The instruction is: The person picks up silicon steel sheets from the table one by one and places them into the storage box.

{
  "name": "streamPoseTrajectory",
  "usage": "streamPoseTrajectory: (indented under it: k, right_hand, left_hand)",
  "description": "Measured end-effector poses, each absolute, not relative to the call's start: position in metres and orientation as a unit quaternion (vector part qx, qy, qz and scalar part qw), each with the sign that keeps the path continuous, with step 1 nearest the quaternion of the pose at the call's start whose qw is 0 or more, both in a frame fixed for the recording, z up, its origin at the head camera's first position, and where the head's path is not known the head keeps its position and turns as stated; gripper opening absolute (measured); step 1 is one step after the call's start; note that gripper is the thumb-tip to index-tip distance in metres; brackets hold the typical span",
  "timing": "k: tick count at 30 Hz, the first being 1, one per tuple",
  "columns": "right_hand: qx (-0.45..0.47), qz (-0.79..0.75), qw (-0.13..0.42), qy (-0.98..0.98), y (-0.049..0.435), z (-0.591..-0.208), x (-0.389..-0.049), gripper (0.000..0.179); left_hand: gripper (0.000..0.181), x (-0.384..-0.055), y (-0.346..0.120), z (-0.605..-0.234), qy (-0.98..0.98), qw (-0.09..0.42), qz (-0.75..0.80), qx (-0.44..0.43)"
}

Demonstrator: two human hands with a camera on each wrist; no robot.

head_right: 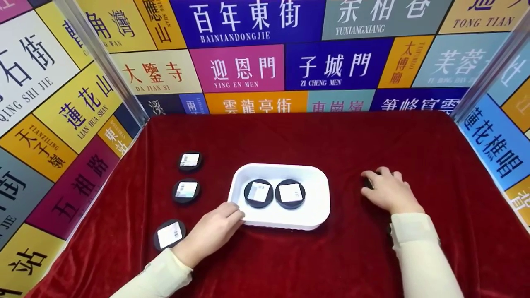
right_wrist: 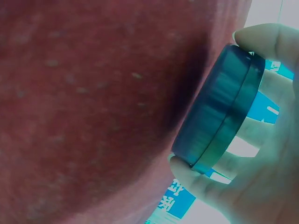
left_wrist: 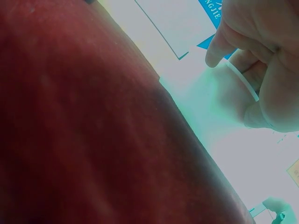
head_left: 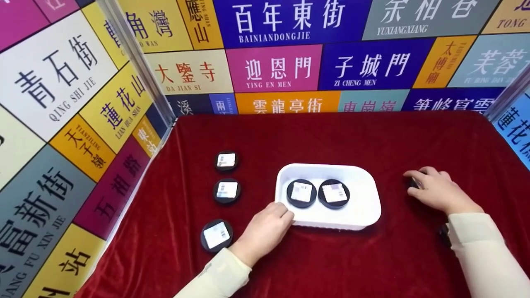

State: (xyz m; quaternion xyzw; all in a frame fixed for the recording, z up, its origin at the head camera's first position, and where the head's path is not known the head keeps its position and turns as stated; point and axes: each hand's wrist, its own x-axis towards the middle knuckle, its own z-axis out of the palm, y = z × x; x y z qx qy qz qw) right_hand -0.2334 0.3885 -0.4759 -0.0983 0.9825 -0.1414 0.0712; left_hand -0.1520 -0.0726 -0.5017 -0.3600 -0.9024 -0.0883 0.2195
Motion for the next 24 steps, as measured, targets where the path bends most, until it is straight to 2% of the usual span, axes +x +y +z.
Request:
streamPoseTrajectory:
  k: [11, 24]
  right_hand:
    - [-0.093, -0.143, 0.067, 0.983, 0.380, -0.461, -0.230, 0.046]
    - [-0.080, -0.118, 0.057, 0.988, 0.372, -0.448, -0.227, 0.053]
  left_hand:
    - [0.015, -0.150, -0.073, -0.500, -0.905, 0.216, -0.089, -0.357]
    - [0.015, -0.149, -0.072, -0.498, -0.905, 0.215, -0.086, -0.357]
